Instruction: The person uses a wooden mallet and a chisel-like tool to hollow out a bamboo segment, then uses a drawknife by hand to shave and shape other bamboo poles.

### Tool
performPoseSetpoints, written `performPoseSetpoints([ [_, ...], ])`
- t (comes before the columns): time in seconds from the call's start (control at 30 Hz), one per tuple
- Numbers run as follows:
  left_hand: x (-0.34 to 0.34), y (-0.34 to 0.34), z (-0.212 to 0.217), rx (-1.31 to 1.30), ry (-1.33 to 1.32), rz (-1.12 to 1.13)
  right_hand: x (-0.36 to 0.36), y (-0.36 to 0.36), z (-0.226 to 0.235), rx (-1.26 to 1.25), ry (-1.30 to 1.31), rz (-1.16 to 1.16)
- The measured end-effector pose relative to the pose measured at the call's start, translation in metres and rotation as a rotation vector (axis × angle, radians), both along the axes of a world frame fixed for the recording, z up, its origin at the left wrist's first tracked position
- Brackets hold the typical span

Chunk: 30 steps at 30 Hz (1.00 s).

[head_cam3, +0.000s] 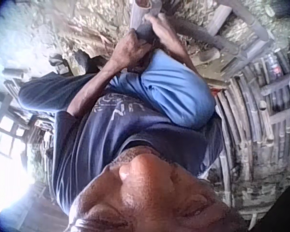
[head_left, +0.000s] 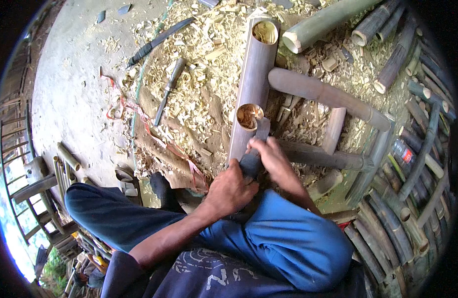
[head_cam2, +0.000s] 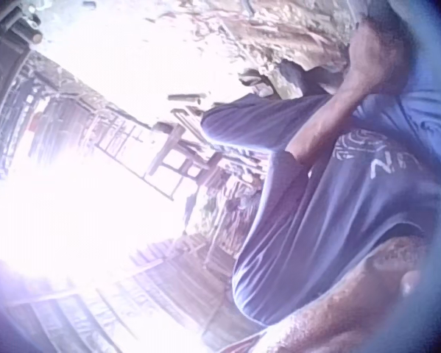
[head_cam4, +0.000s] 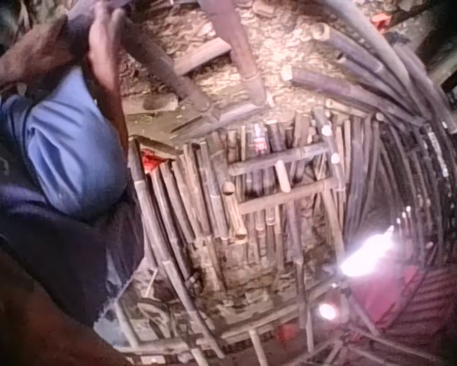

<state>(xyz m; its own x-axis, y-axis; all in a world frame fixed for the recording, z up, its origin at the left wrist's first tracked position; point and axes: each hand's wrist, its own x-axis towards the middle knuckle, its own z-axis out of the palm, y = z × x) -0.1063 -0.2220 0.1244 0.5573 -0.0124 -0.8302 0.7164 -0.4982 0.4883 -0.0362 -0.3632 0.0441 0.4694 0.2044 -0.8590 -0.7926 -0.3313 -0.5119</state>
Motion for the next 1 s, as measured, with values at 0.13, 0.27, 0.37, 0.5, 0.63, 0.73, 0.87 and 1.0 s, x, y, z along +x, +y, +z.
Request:
performPoseSetpoints([
  [0.13,-0.033,0.028,0.009,0.05,-0.014,0.051,-0.013,0.015,0.02,-0.153,-0.116,0.25],
  [0.27,-0.001,0.052,0.019,0.289,-0.1,0.15,-0.003,0.051,-0.019,0.061,-0.021,0.019],
  [0.37,0.048,0.071,0.041,0.515,-0.186,-0.089,0.018,0.069,0.015,0.284,0.062,-0.321],
  [0.5,0.103,0.053,0.073,0.623,-0.255,-0.477,0.021,0.052,0.008,0.782,0.193,-0.621],
  [0.63,0.121,0.019,0.082,0.65,-0.484,-0.816,0.013,0.043,0.001,0.968,0.322,-0.884],
  [0.73,0.133,-0.003,0.078,0.699,-0.54,-1.086,0.002,0.035,0.003,1.119,0.259,-0.879],
  [0.87,0.134,-0.003,0.06,0.644,-0.54,-1.24,0.009,0.043,0.0,0.4,-0.399,-0.157],
  [1.0,0.085,0.053,0.04,0.511,-0.707,-0.976,-0.016,0.028,-0.028,0.998,0.428,-0.818],
])
